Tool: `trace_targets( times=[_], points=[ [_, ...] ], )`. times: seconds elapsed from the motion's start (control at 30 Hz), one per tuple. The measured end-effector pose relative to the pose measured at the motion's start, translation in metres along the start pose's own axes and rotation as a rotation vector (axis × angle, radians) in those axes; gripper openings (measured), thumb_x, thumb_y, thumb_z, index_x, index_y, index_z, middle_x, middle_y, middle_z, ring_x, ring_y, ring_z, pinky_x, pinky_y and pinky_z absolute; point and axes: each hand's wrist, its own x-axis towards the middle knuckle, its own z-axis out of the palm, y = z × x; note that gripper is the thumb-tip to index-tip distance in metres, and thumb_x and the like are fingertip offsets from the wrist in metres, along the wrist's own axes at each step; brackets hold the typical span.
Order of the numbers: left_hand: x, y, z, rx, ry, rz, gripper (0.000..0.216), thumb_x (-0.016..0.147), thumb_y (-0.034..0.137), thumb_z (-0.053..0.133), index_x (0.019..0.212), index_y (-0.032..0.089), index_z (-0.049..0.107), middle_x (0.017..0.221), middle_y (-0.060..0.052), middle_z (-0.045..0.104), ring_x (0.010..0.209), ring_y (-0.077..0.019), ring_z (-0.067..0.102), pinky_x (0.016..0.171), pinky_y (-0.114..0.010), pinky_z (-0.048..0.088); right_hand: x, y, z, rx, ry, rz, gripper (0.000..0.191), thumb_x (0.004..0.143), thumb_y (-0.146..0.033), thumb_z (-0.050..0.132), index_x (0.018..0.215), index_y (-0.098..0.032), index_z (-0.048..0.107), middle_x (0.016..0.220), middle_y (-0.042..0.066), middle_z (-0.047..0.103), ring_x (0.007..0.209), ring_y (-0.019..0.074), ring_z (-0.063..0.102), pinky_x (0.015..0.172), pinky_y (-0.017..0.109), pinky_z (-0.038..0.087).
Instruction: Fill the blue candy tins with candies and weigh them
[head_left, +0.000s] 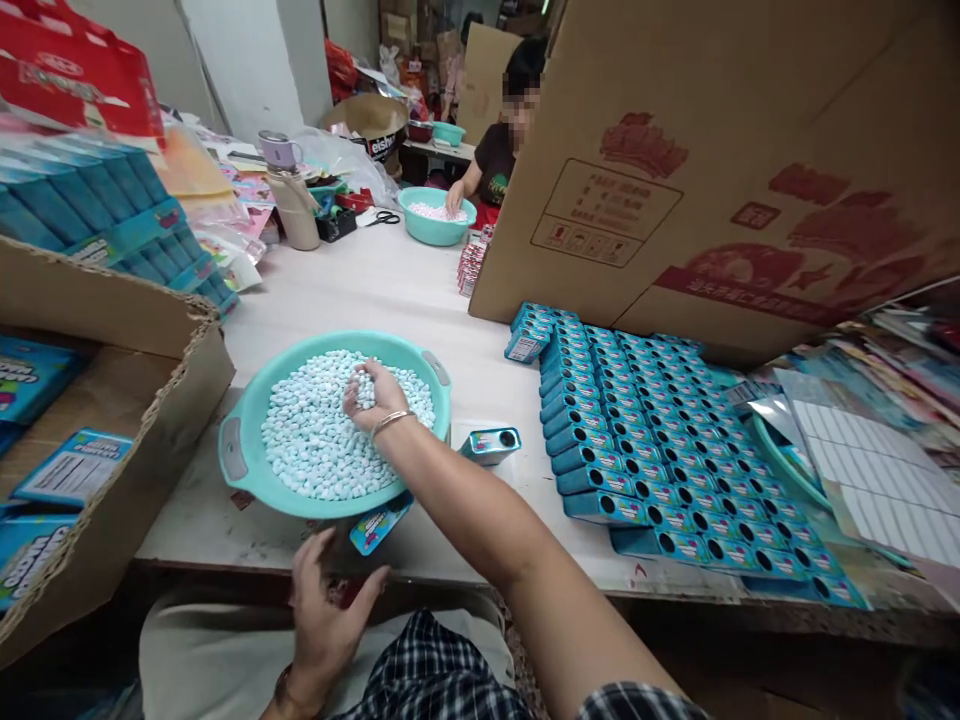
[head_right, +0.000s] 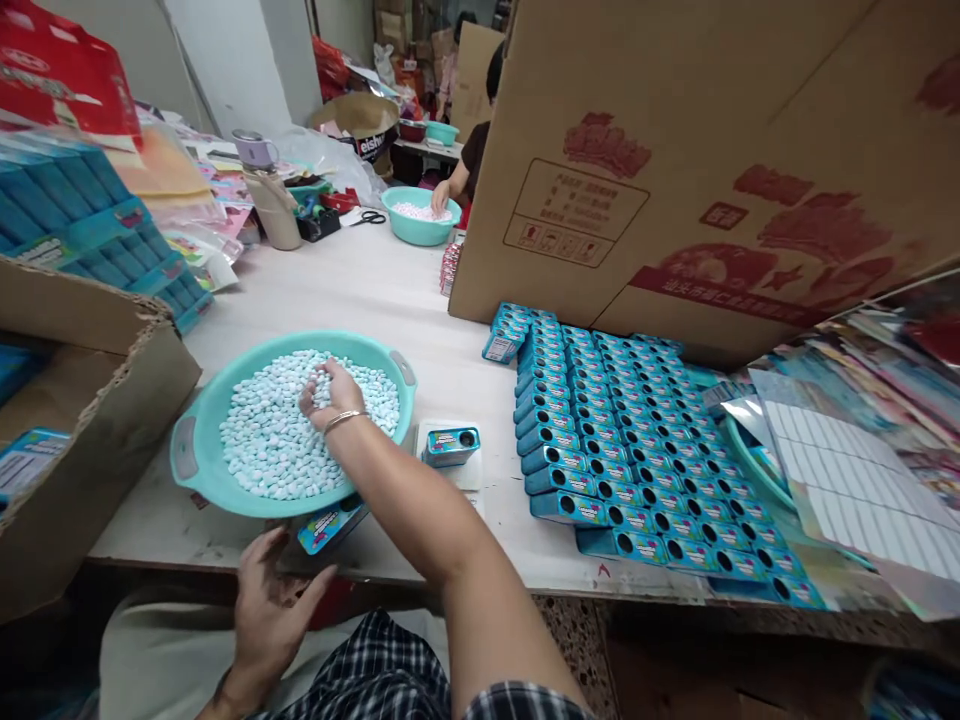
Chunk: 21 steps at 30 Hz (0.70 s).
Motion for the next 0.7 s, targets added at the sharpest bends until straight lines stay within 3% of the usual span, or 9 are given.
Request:
trace_targets(
  times=[0.1,0.17,0.23,0.3,0.4,0.5,0.6,0.7],
  points=[
    [0.000,0.003,-0.020,0.021,0.082,0.195,0.070,0.070,0.028,0.078,0.131,0.024,0.045,0.127,-0.011,0.045,0.120,-0.0320,0.051,0.108,-0.053,0.040,-0.018,-0.006,0.004,0.127,-0.128,0.020,0.030,0.099,-0.029,0.033,0.074,-0.019,0.046,0.056,-0.006,0.041,0.042,0.0062,0.039,0.036,0.012,0.031],
    [0.009,0.019,-0.031,0.011,0.096,0.247,0.069,0.071,0.023,0.076,0.133,0.026,0.045,0.127,-0.010,0.045,0.116,-0.0301,0.054,0.107,-0.051,0.043,-0.041,-0.020,0.001,0.220,-0.212,-0.004,0.031,0.099,-0.031,0.032,0.075,-0.019,0.047,0.057,-0.005,0.042,0.043,0.0067,0.039,0.036,0.013,0.031],
    [0.024,0.046,-0.034,0.000,0.034,0.264,0.061,0.077,0.023,0.071,0.133,0.027,0.046,0.125,-0.009,0.049,0.115,-0.0287,0.055,0.107,-0.048,0.043,-0.072,-0.040,-0.011,0.256,-0.228,-0.074,0.032,0.100,-0.033,0.032,0.076,-0.019,0.048,0.057,-0.005,0.043,0.043,0.0066,0.039,0.036,0.013,0.030],
    [0.043,0.081,-0.028,0.009,-0.104,0.314,0.053,0.082,0.024,0.067,0.132,0.027,0.049,0.122,-0.008,0.055,0.115,-0.0275,0.056,0.107,-0.046,0.043,-0.104,-0.061,-0.032,0.266,-0.194,-0.178,0.033,0.100,-0.034,0.032,0.075,-0.019,0.048,0.057,-0.006,0.042,0.042,0.0061,0.039,0.036,0.013,0.028],
    [0.073,0.133,-0.001,0.027,-0.335,0.411,0.051,0.087,0.025,0.063,0.134,0.028,0.046,0.127,-0.008,0.057,0.119,-0.0263,0.054,0.105,-0.042,0.045,-0.143,-0.087,-0.073,0.271,-0.074,-0.388,0.025,0.096,-0.034,0.042,0.076,-0.020,0.049,0.058,-0.007,0.044,0.043,0.0056,0.040,0.038,0.013,0.030],
    [0.101,0.166,0.044,0.069,-0.510,0.489,0.059,0.086,0.027,0.064,0.140,0.024,0.039,0.136,-0.010,0.053,0.127,-0.0266,0.048,0.109,-0.044,0.042,-0.163,-0.098,-0.110,0.301,0.086,-0.527,0.019,0.092,-0.033,0.050,0.077,-0.020,0.051,0.058,-0.007,0.047,0.046,0.0061,0.045,0.044,0.015,0.041],
    [0.120,0.180,0.089,0.144,-0.664,0.501,0.063,0.079,0.027,0.071,0.134,0.017,0.045,0.131,-0.013,0.056,0.122,-0.0293,0.052,0.104,-0.047,0.045,-0.166,-0.098,-0.133,0.322,0.212,-0.607,0.021,0.092,-0.033,0.049,0.076,-0.020,0.052,0.057,-0.007,0.049,0.048,0.0070,0.049,0.051,0.019,0.047],
    [0.129,0.183,0.119,0.202,-0.777,0.431,0.059,0.074,0.025,0.074,0.127,0.014,0.052,0.124,-0.014,0.062,0.114,-0.0304,0.058,0.097,-0.045,0.049,-0.162,-0.093,-0.141,0.275,0.242,-0.680,0.022,0.089,-0.035,0.053,0.074,-0.020,0.052,0.056,-0.007,0.050,0.049,0.0075,0.051,0.054,0.021,0.049]
  ],
)
